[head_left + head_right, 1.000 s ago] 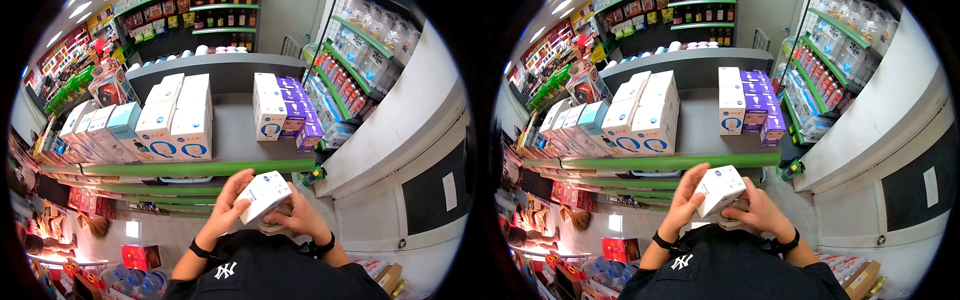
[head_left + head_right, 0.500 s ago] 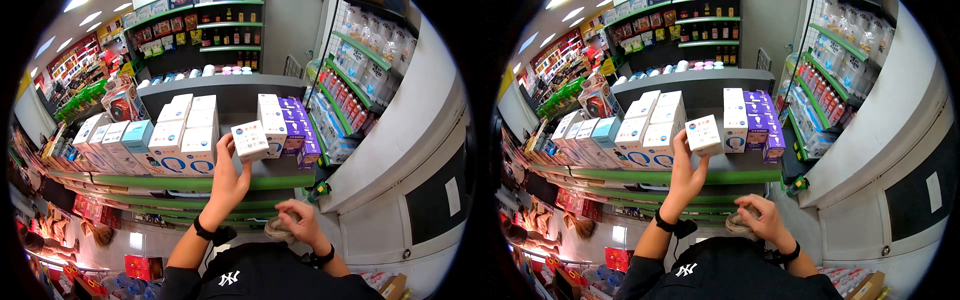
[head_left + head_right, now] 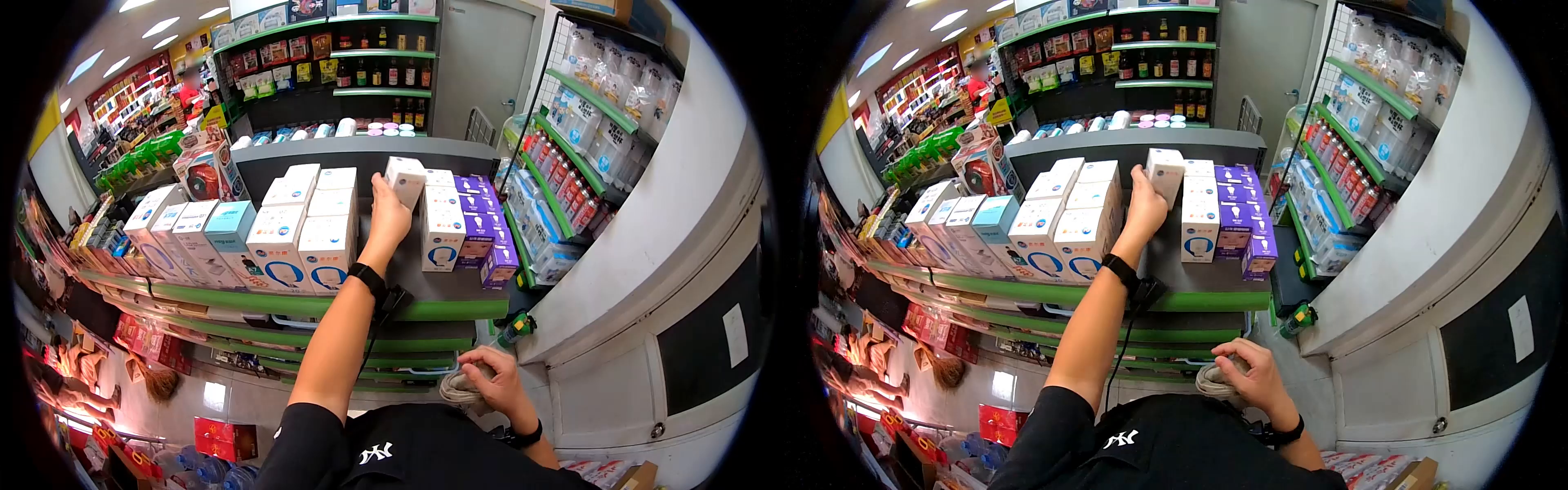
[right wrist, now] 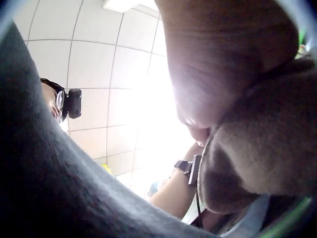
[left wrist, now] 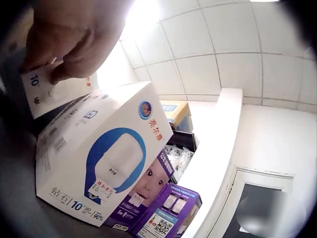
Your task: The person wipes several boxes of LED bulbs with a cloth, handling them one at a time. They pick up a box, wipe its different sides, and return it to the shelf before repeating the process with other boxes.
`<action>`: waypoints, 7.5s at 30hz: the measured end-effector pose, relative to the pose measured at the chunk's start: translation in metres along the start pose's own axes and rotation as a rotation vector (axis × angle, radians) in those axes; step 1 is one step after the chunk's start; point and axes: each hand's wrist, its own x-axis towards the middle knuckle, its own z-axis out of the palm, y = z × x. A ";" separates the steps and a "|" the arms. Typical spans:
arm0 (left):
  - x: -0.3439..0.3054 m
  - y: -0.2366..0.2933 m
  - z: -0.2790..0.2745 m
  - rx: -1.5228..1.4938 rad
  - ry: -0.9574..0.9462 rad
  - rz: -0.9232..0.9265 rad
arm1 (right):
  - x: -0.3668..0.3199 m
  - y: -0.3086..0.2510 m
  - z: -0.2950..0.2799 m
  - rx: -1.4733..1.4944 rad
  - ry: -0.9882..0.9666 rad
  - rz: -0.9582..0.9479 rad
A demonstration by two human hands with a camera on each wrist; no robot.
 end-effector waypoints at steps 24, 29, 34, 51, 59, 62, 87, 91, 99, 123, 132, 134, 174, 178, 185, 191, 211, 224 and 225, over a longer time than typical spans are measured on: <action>0.007 -0.026 0.020 -0.224 -0.170 -0.194 | 0.002 0.002 0.008 -0.027 -0.027 0.044; 0.006 -0.027 0.023 -0.162 -0.127 -0.172 | -0.001 0.002 0.008 -0.030 -0.035 0.064; 0.005 -0.029 0.024 -0.167 -0.132 -0.164 | -0.003 0.005 0.010 -0.020 -0.023 0.057; 0.002 -0.034 0.026 -0.071 -0.094 -0.091 | -0.005 0.002 0.005 -0.059 -0.031 0.054; 0.002 -0.034 0.025 -0.077 -0.088 -0.078 | -0.009 0.003 0.004 -0.048 -0.028 0.052; 0.002 -0.036 0.025 -0.072 -0.103 -0.074 | -0.011 0.004 0.004 -0.040 -0.030 0.062; -0.153 0.069 -0.200 0.863 0.134 0.374 | -0.004 0.018 -0.036 1.329 0.249 0.488; -0.167 0.063 -0.201 0.802 0.126 0.399 | -0.013 0.040 -0.006 1.366 0.123 0.534; -0.175 0.051 -0.210 0.587 0.011 0.521 | -0.010 0.014 0.005 1.260 -0.088 0.447; -0.164 0.076 -0.216 -0.268 0.295 0.594 | -0.018 0.026 0.011 1.108 -0.140 0.429; -0.271 0.013 -0.139 -1.346 -0.355 -0.786 | -0.009 0.004 0.002 1.207 -0.152 0.392; -0.283 0.000 -0.131 -1.344 -0.413 -0.875 | -0.004 -0.007 0.000 1.042 -0.120 0.387; -0.280 0.021 -0.124 -1.364 -0.881 -0.593 | 0.058 -0.025 0.014 -0.088 0.155 -0.065; -0.290 0.018 -0.139 -1.322 -0.870 -0.666 | 0.070 -0.067 0.027 0.060 -0.390 -0.145; -0.290 0.035 -0.163 -1.406 -0.615 -0.691 | 0.193 -0.124 -0.026 -0.468 -0.088 -0.323; -0.304 0.000 -0.154 -1.397 -0.549 -0.615 | 0.315 -0.089 -0.016 -0.832 -0.108 -0.397; -0.318 -0.014 -0.158 -1.271 -0.581 -0.575 | 0.305 -0.122 -0.005 -0.654 -0.146 -0.537; -0.318 -0.027 -0.135 -1.308 -0.719 -0.641 | 0.166 -0.122 -0.052 -0.590 -0.182 -0.358; -0.317 -0.027 -0.134 -1.302 -0.724 -0.643 | 0.163 -0.121 -0.052 -0.623 -0.171 -0.379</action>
